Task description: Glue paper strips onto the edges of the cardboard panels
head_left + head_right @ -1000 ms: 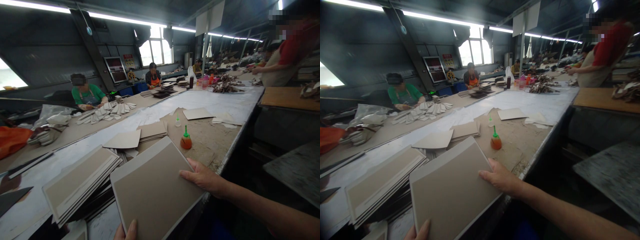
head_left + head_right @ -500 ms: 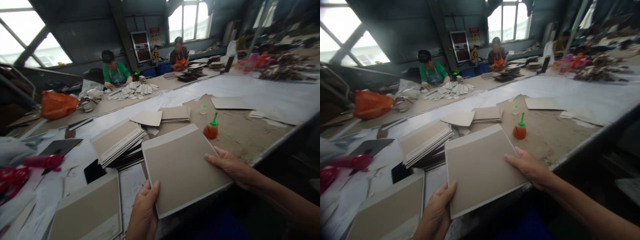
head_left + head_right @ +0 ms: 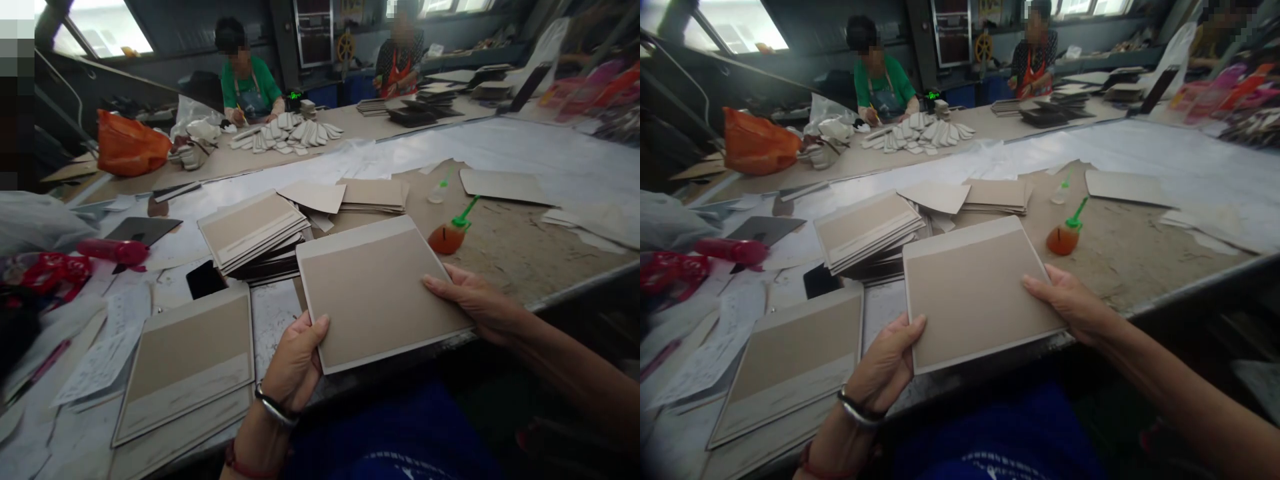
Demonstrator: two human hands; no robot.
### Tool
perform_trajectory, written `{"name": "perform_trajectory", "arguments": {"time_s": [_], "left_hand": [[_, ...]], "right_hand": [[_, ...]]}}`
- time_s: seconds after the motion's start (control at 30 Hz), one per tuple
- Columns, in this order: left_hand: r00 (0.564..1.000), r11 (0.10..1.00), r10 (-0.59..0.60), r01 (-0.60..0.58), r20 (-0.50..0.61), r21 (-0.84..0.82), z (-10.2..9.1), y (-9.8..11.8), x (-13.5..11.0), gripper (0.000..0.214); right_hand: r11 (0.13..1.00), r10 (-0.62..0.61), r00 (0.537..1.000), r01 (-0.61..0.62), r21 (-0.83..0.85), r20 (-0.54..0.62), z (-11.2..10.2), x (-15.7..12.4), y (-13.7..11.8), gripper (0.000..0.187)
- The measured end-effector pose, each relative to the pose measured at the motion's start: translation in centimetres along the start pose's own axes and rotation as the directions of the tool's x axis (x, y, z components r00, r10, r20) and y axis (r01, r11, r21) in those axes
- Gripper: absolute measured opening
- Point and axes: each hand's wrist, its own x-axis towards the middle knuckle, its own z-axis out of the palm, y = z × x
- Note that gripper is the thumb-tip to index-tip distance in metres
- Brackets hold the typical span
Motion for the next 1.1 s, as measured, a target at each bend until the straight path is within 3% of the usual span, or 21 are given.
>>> {"name": "perform_trajectory", "arguments": {"time_s": [0.2, 0.43, 0.6, 0.8, 1.1], "left_hand": [[0.999, 0.999, 0.030, -0.030, -0.023, 0.021, -0.3, -0.7, -0.1, 0.038], [0.999, 0.999, 0.046, -0.045, -0.027, 0.015, -0.1, -0.8, -0.1, 0.048], [0.998, 1.000, 0.011, -0.010, -0.056, 0.023, 0.0, -1.1, 0.2, 0.047], [0.977, 0.986, -0.041, 0.074, -0.208, 0.151, 0.0, -1.1, 0.7, 0.041], [0.929, 0.960, -0.085, 0.174, -0.361, 0.221, 0.8, -0.8, 0.8, 0.044]], "right_hand": [[0.997, -0.029, 1.000, 0.029, -0.072, 0.002, 0.0, 0.5, 0.1, 0.045], [0.998, -0.014, 0.998, 0.017, -0.062, 0.059, 0.0, 0.7, 0.2, 0.050], [0.994, -0.016, 0.997, 0.023, -0.103, 0.070, -0.5, 1.3, 0.4, 0.047], [0.997, 0.008, 0.998, -0.003, -0.083, 0.066, -0.9, 1.5, 0.0, 0.024], [0.998, 0.011, 0.989, -0.020, 0.056, 0.150, -2.5, 1.8, 0.1, 0.020]]}}
